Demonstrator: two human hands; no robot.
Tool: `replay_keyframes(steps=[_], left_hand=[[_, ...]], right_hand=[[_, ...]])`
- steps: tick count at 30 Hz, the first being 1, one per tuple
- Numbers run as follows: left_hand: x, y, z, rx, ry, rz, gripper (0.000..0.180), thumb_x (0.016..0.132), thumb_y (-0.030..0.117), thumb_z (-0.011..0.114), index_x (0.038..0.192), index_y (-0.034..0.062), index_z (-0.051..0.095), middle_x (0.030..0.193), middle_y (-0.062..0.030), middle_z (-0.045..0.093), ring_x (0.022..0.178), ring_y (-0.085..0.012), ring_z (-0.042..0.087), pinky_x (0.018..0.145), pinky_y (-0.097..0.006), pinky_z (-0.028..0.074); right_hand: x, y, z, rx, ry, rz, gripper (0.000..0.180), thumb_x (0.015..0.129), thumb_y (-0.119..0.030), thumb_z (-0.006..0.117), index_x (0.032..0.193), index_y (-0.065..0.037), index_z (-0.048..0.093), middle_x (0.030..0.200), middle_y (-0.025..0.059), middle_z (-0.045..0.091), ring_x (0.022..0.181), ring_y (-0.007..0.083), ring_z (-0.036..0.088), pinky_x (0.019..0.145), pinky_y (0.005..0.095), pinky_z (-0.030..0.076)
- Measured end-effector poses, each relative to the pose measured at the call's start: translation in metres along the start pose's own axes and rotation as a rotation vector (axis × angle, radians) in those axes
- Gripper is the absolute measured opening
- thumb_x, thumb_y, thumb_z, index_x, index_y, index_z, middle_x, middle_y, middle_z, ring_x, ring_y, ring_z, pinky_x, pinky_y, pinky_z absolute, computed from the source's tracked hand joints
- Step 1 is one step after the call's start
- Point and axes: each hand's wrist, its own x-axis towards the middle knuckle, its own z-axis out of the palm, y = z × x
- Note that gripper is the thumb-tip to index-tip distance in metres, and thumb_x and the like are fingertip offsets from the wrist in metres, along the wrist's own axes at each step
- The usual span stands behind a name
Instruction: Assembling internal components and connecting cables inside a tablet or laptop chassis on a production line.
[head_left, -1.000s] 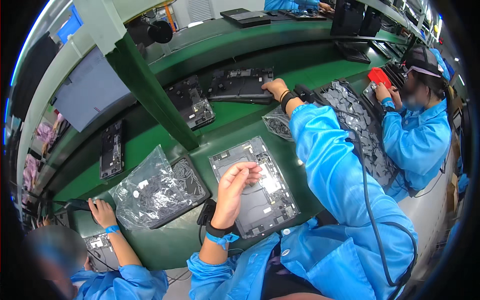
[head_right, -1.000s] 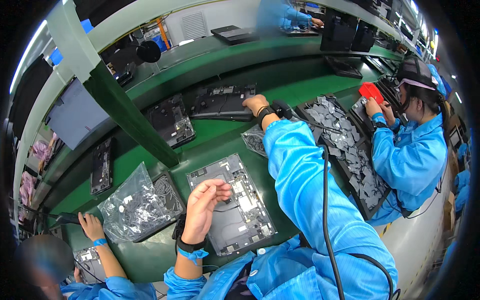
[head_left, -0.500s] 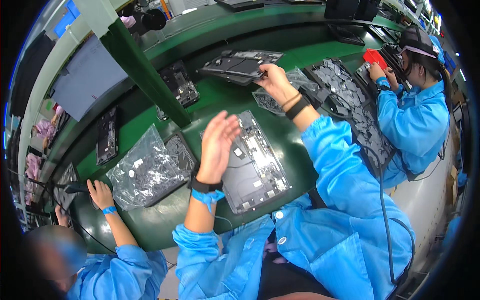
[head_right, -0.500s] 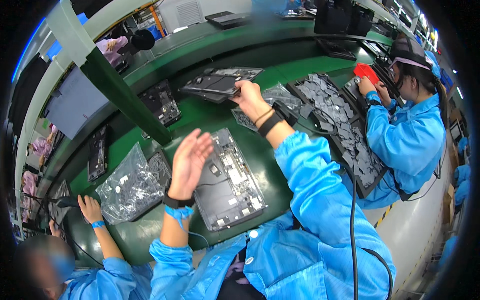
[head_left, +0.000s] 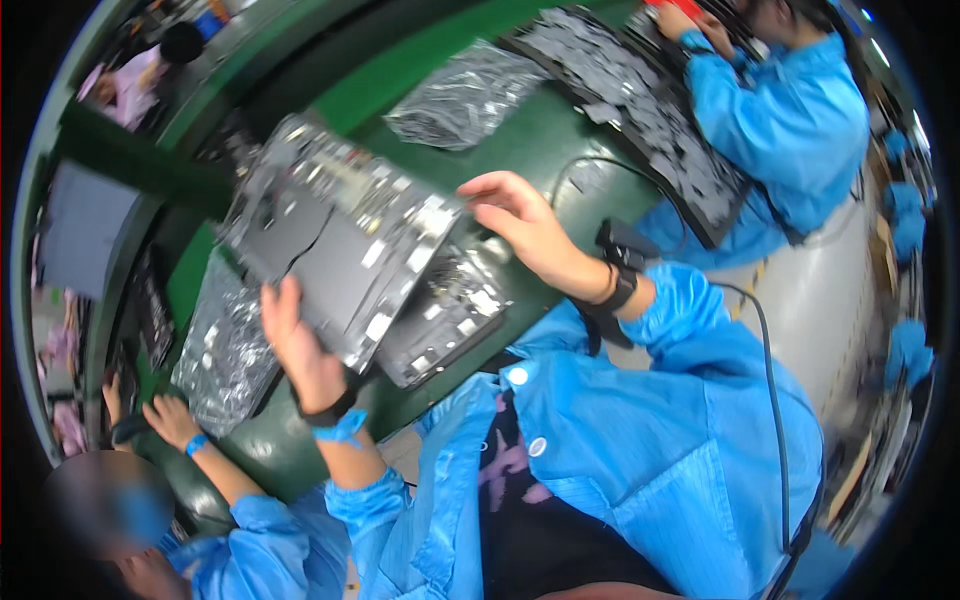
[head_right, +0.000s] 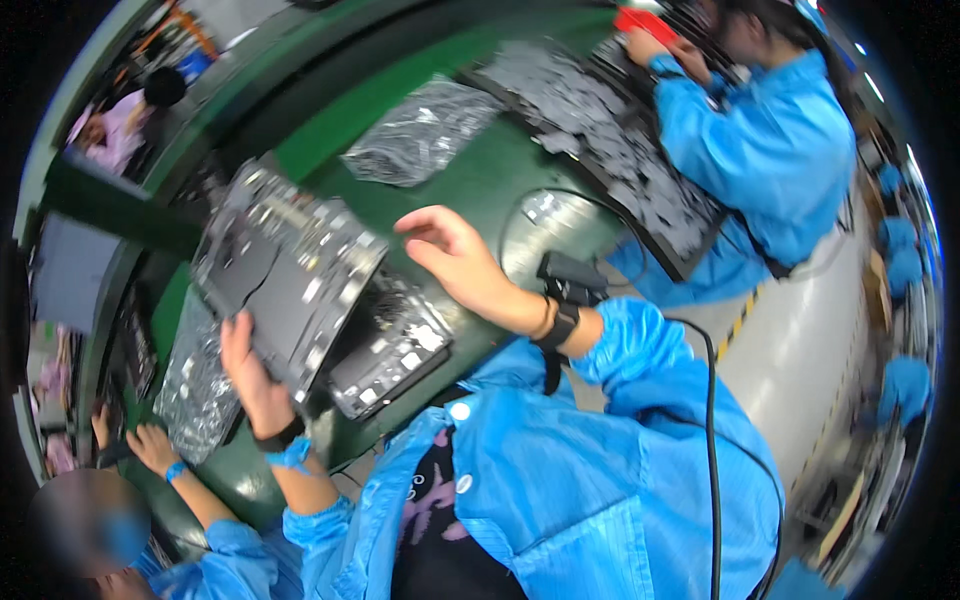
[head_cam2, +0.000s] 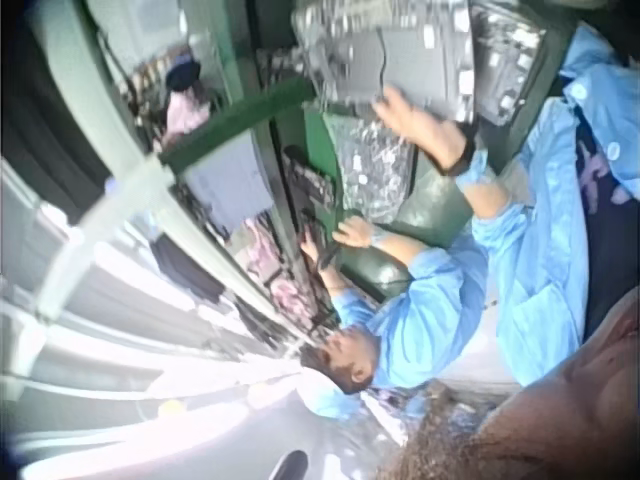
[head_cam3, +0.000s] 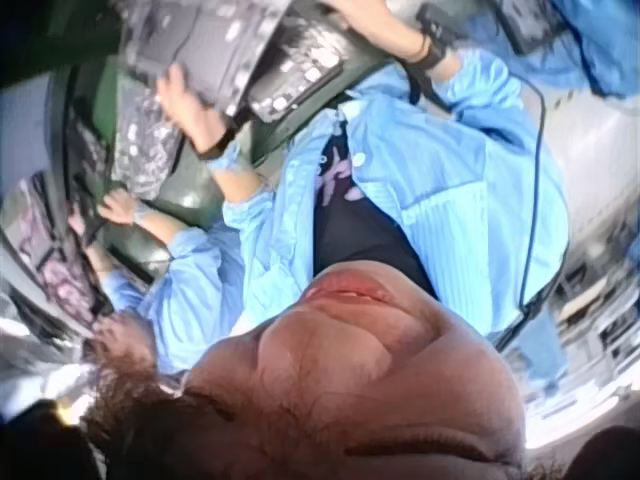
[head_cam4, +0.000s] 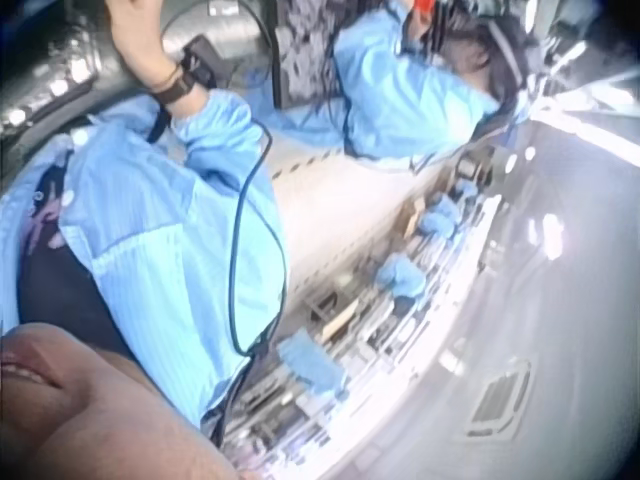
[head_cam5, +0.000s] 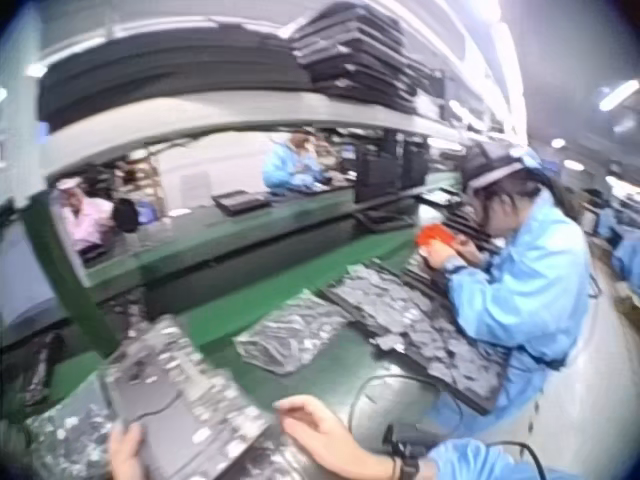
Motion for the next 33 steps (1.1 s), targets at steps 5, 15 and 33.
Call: replay_keyframes(steps=[5,15,33], left_hand=[[-0.051,-0.004,-0.030,0.153,-0.036,0.010,0.046,0.097,0.015,0.053,0.138,-0.0043,0.041,0.127,-0.0134,0.055,0.110,-0.0201,0.057,0.095,-0.032,0.045],[-0.068,-0.038,-0.046,0.377,-0.042,0.042,0.035,0.101,0.015,0.051,0.130,-0.0041,0.047,0.119,-0.0096,0.060,0.105,-0.0131,0.055,0.091,-0.027,0.043],[-0.084,0.034,0.120,1.301,-1.035,0.508,0.034,0.084,0.005,0.060,0.118,0.0019,0.060,0.128,-0.0149,0.057,0.129,-0.0359,0.045,0.110,-0.046,0.031]], right_hand=[[0.008,-0.016,-0.051,-1.040,-0.031,-0.434,0.015,0.080,-0.009,0.063,0.094,-0.007,0.066,0.091,0.0085,0.067,0.087,0.0278,0.061,0.076,0.0396,0.050],[0.015,0.026,-0.137,-0.832,0.550,-0.345,0.014,0.084,-0.007,0.064,0.096,-0.004,0.071,0.090,0.0096,0.069,0.081,0.0208,0.067,0.072,0.0296,0.053],[-0.036,-0.001,-0.147,-0.965,0.647,-0.301,0.008,0.083,-0.014,0.066,0.085,-0.006,0.067,0.076,0.0085,0.062,0.072,0.0260,0.058,0.065,0.0373,0.045]])
